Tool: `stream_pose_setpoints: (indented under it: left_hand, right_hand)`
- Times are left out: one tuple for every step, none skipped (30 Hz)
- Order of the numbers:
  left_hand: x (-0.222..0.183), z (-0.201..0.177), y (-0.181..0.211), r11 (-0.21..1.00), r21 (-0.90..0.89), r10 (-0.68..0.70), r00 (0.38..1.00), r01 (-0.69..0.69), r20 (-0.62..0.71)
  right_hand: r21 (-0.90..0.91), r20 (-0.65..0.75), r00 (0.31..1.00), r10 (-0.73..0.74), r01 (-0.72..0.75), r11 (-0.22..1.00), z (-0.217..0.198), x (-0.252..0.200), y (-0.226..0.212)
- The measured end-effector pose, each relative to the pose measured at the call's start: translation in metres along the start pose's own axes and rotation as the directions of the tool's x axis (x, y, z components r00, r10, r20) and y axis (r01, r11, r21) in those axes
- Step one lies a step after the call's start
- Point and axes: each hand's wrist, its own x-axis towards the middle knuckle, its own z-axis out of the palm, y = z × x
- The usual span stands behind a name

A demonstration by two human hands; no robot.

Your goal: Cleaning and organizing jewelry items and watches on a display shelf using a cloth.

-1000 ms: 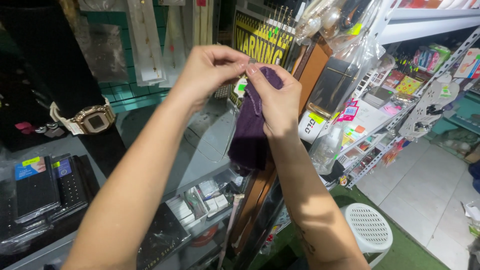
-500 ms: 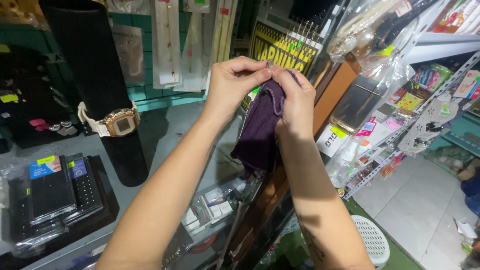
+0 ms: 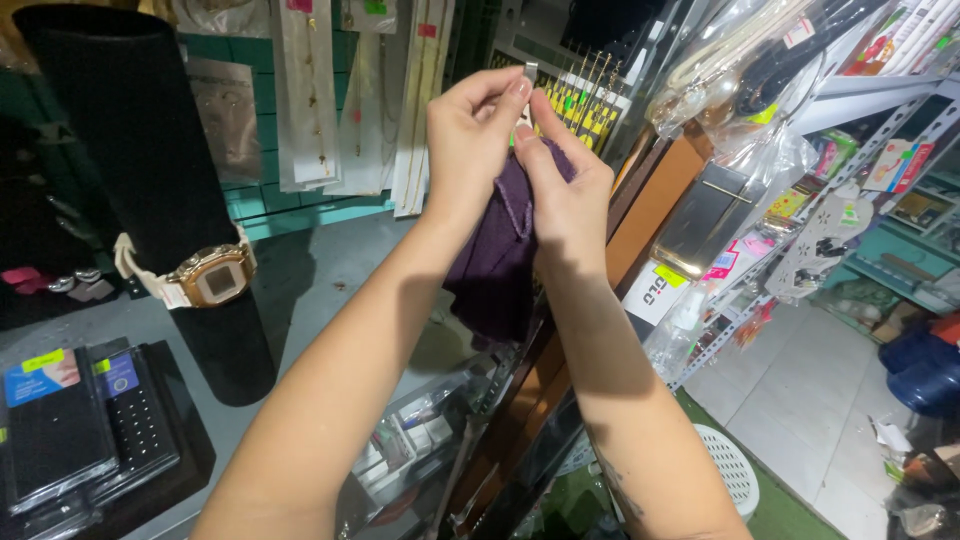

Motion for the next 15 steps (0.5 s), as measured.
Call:
stream_pose_setpoints:
  left_hand:
    - [0.009, 0.004, -0.004, 1.000, -0.004, 0.001, 1.000, -0.001, 0.002]
    - [0.018, 0.007, -0.008, 0.999, -0.034, 0.007, 1.000, -0.007, 0.006]
    - [0.027, 0.011, -0.013, 0.998, -0.065, 0.014, 1.000, -0.013, 0.010]
    - [0.038, 0.015, -0.012, 0.998, -0.066, 0.016, 1.000, -0.015, 0.011]
    - [0.048, 0.019, -0.011, 0.997, -0.082, -0.009, 1.000, 0.011, 0.022]
    - [0.058, 0.024, -0.011, 0.994, -0.098, -0.036, 0.999, 0.039, 0.034]
    - [0.070, 0.028, -0.014, 0.994, -0.100, -0.036, 0.999, 0.040, 0.037]
    - [0.083, 0.032, -0.018, 0.973, -0.125, -0.191, 0.981, 0.192, 0.025]
    - [0.095, 0.037, -0.023, 0.929, -0.151, -0.341, 0.940, 0.339, 0.016]
    - [0.102, 0.039, -0.029, 0.927, -0.152, -0.343, 0.939, 0.342, 0.020]
    - [0.109, 0.041, -0.036, 0.932, -0.122, -0.341, 0.940, 0.342, 0.026]
    - [0.116, 0.043, -0.042, 0.936, -0.092, -0.339, 0.940, 0.340, 0.033]
    - [0.121, 0.045, -0.050, 0.935, -0.093, -0.340, 0.940, 0.342, 0.038]
    - [0.126, 0.047, -0.058, 0.938, -0.064, -0.339, 0.940, 0.341, 0.045]
    - [0.131, 0.049, -0.066, 0.940, -0.034, -0.337, 0.940, 0.339, 0.052]
  right_hand:
    - [-0.003, -0.002, 1.000, -0.003, 0.003, 1.000, -0.003, -0.006, -0.005]
    - [-0.077, -0.016, 0.998, -0.057, 0.056, 0.995, -0.005, -0.012, -0.010]
    - [-0.152, -0.025, 0.993, -0.113, 0.107, 0.983, -0.008, -0.017, -0.015]
    - [-0.152, -0.025, 0.993, -0.115, 0.110, 0.982, -0.011, -0.028, -0.020]
    - [-0.242, -0.047, 0.996, -0.077, 0.063, 0.968, -0.015, -0.038, -0.024]
    - [-0.329, -0.074, 0.997, -0.038, 0.012, 0.944, -0.019, -0.049, -0.029]
    - [-0.330, -0.076, 0.996, -0.039, 0.012, 0.944, -0.025, -0.061, -0.030]
    - [-0.418, -0.005, 0.993, -0.118, 0.105, 0.902, -0.030, -0.072, -0.031]
    - [-0.496, 0.073, 0.980, -0.187, 0.198, 0.845, -0.036, -0.084, -0.032]
    - [-0.499, 0.069, 0.980, -0.188, 0.197, 0.844, -0.042, -0.094, -0.030]
    - [-0.510, 0.042, 0.994, -0.102, 0.109, 0.853, -0.049, -0.104, -0.028]
    - [-0.519, 0.015, 1.000, -0.016, 0.021, 0.854, -0.055, -0.114, -0.025]
    - [-0.521, 0.011, 1.000, -0.017, 0.020, 0.853, -0.063, -0.121, -0.019]
    - [-0.487, -0.009, 0.998, 0.070, -0.065, 0.871, -0.070, -0.129, -0.014]
    - [-0.450, -0.024, 0.987, 0.157, -0.151, 0.880, -0.078, -0.136, -0.008]
